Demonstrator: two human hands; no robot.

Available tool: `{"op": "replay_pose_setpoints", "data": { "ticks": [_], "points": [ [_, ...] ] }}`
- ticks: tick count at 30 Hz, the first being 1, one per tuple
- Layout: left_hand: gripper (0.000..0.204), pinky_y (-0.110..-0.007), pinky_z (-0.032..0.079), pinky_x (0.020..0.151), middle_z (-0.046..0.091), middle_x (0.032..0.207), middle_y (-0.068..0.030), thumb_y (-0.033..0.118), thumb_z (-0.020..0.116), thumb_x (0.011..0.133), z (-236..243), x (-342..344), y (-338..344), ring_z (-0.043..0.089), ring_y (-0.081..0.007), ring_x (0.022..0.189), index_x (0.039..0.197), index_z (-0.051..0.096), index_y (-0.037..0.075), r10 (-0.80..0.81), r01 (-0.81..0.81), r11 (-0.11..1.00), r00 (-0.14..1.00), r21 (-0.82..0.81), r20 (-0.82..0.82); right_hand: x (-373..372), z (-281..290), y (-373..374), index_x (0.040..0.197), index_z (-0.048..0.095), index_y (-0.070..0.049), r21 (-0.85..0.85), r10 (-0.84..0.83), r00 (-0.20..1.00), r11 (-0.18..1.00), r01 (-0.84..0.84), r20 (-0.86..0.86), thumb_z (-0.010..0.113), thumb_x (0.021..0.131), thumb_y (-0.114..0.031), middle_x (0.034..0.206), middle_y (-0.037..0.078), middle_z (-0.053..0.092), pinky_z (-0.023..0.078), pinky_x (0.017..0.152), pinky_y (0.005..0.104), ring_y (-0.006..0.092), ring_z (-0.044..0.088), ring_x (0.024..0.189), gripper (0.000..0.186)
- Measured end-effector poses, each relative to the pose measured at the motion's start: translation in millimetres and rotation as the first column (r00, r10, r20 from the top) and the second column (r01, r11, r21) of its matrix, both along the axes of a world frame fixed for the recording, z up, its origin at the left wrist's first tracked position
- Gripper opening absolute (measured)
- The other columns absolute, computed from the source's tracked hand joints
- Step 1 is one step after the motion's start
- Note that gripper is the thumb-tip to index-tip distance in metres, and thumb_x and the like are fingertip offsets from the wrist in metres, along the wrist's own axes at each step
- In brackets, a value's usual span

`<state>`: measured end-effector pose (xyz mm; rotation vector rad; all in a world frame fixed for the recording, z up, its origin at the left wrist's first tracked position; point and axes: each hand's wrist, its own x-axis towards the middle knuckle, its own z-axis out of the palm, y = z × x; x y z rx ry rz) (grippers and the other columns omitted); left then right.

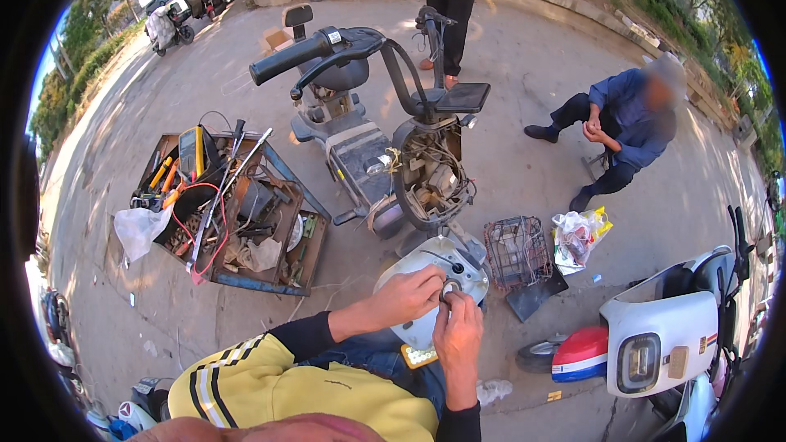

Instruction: The person repairs a scooter by hand, manipulating wires and components within the central console. They then place a white plastic cover over the console area.

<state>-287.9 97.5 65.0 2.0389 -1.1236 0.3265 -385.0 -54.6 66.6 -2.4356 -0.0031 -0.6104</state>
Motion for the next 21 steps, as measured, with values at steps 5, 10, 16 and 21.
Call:
{"op": "replay_pose_setpoints", "data": {
  "ticks": [5, 10, 16, 21],
  "points": [
    [0.018, -0.035, 0.058, 0.065, 0.062, 0.111, -0.006, 0.008, 0.075, 0.087, 0.4, 2.9, -12.9, 0.07, -0.0233, 0.084, 0.098, 0.062, 0.003, -0.019, 0.022, 0.999, 0.997, -0.045, 0.075, -6.3, 2.2, -1.9, 0.113, 0.065, -0.005, 0.047, -0.041, 0.999, 0.998, 0.042, -0.021, 0.073, 0.093, 0.0, 0.114, 0.014, 0.071, 0.054, 0.088, 0.0469, 0.0378, 0.069, 0.1, 0.023],
    [0.024, -0.039, 0.056, 0.064, 0.067, 0.112, -0.0096, -0.008, 0.076, 0.079, 13.8, 4.9, -18.5, 0.069, -0.0318, 0.078, 0.094, 0.06, 0.001, -0.086, 0.068, 0.984, 0.991, -0.166, -0.103, -10.4, 11.7, -7.4, 0.112, 0.064, 0.0, 0.318, -0.051, 0.998, 0.946, 0.058, -0.029, 0.072, 0.097, 0.0, 0.109, 0.015, 0.07, 0.057, 0.08, 0.0388, 0.0308, 0.072, 0.089, 0.017],
    [0.024, -0.033, 0.063, 0.076, 0.069, 0.115, -0.0112, -0.002, 0.078, 0.091, 29.1, -2.0, -20.0, 0.076, -0.0207, 0.09, 0.113, 0.069, 0.0, -0.238, 0.037, 0.932, 0.815, -0.361, -0.529, -21.0, 4.4, -10.4, 0.111, 0.065, 0.002, 0.627, -0.109, 0.991, 0.767, 0.135, -0.079, 0.07, 0.101, -0.002, 0.104, 0.01, 0.069, 0.055, 0.079, 0.0342, 0.0198, 0.069, 0.085, 0.012],
    [0.027, -0.03, 0.061, 0.081, 0.072, 0.11, -0.0072, -0.003, 0.08, 0.093, 34.6, -7.5, -21.9, 0.072, -0.0136, 0.092, 0.117, 0.068, -0.001, -0.187, 0.036, 0.966, 0.783, -0.258, -0.593, -19.6, 7.3, -6.5, 0.113, 0.065, 0.001, 0.57, -0.149, 0.988, 0.816, 0.102, 0.036, 0.071, 0.1, 0.0, 0.106, 0.011, 0.069, 0.056, 0.079, 0.0343, 0.0205, 0.069, 0.086, 0.015]
  ]
}}
